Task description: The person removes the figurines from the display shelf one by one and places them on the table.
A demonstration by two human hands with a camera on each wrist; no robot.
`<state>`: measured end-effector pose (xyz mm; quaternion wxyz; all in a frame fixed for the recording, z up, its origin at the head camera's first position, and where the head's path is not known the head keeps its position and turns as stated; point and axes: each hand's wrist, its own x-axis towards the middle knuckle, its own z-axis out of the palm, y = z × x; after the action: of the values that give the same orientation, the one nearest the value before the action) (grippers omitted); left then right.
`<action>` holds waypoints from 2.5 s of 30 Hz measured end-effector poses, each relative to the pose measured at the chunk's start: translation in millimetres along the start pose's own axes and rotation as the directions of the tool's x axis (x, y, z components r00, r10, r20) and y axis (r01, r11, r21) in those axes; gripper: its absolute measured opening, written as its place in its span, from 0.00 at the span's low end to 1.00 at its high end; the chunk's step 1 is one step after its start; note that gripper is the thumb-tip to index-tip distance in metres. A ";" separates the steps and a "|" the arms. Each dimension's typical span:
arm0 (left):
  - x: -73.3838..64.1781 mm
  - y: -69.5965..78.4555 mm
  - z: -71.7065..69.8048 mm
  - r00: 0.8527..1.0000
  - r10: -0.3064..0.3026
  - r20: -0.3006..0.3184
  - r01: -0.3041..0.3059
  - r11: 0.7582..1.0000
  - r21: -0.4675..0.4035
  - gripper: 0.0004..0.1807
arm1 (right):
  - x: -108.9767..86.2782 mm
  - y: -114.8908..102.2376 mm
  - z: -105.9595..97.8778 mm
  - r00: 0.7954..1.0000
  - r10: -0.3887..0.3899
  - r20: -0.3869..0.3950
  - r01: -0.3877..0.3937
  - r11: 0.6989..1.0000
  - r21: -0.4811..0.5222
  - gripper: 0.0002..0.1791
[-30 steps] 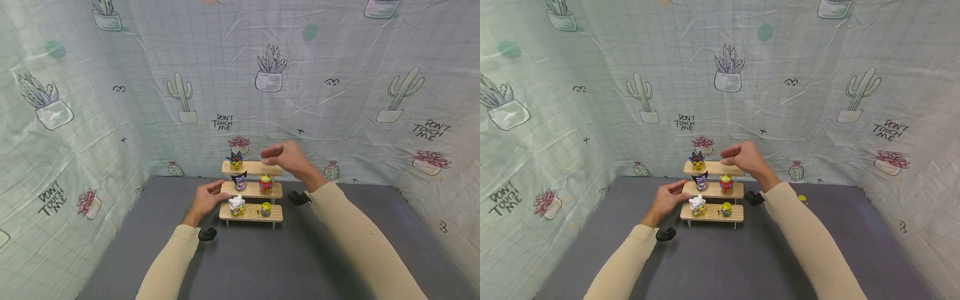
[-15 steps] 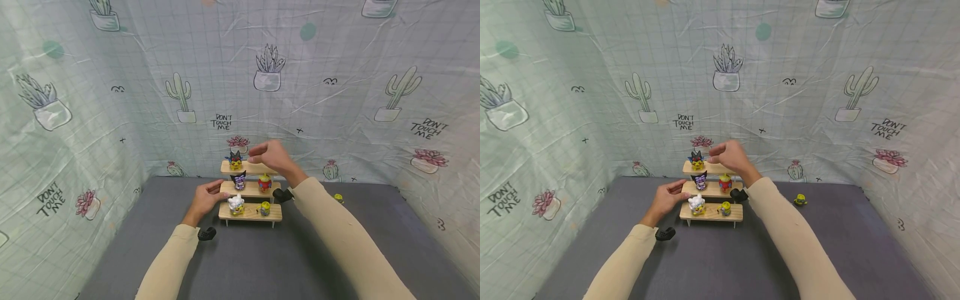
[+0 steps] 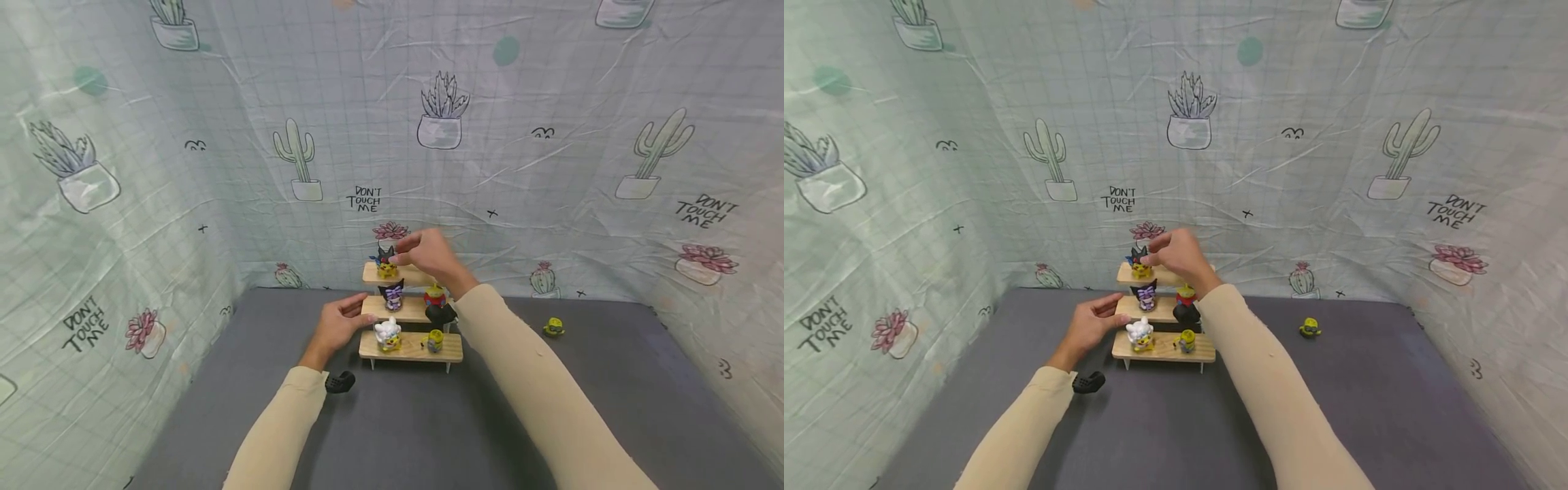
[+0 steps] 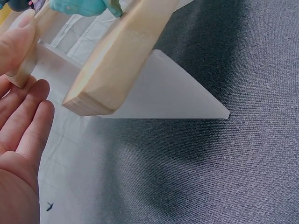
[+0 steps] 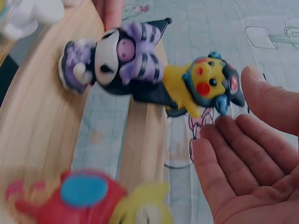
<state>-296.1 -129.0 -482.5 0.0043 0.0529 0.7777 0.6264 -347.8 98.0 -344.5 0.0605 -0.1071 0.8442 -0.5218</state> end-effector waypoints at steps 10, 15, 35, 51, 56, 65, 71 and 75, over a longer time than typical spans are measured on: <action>-0.5 -1.0 -2.5 1.000 -0.004 -0.011 0.004 1.000 0.028 0.34 | 3.9 -6.6 24.0 1.000 -0.016 0.000 0.016 1.000 -0.023 0.23; -0.6 -3.1 -1.7 1.000 -0.009 -0.006 0.010 1.000 0.019 0.35 | 4.6 -5.2 28.3 1.000 -0.009 -0.016 0.008 0.999 -0.052 0.18; 2.3 -1.6 1.2 1.000 0.018 -0.022 -0.018 1.000 0.000 0.36 | 1.7 -12.9 7.7 0.998 -0.028 -0.063 0.024 0.998 -0.057 0.17; 0.4 -3.0 2.0 0.999 0.011 -0.037 -0.010 1.000 0.017 0.34 | -2.6 -8.6 -11.9 0.996 -0.030 -0.080 0.022 0.995 -0.100 0.14; -0.5 -2.4 2.3 0.999 -0.001 -0.040 0.002 1.000 0.019 0.34 | -6.3 -6.7 -18.4 0.997 -0.034 -0.070 0.028 0.995 -0.091 0.17; 0.0 -2.0 3.6 0.999 0.005 -0.042 -0.004 1.000 0.026 0.34 | -10.7 -0.9 -29.5 0.995 -0.020 -0.094 0.009 0.993 -0.117 0.18; -0.7 0.0 3.5 0.999 0.007 -0.043 -0.006 0.999 0.044 0.35 | -12.7 3.1 -36.4 0.994 -0.015 -0.106 0.002 0.993 -0.122 0.17; -1.2 0.5 4.2 0.999 0.000 -0.043 0.002 0.999 0.052 0.35 | -15.1 6.8 -41.2 0.994 -0.007 -0.110 -0.005 0.994 -0.113 0.17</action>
<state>-294.6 -124.9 -482.9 -0.0137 0.0390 0.7937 0.6069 -342.8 140.4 -332.3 0.0076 -0.0818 0.8743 -0.4783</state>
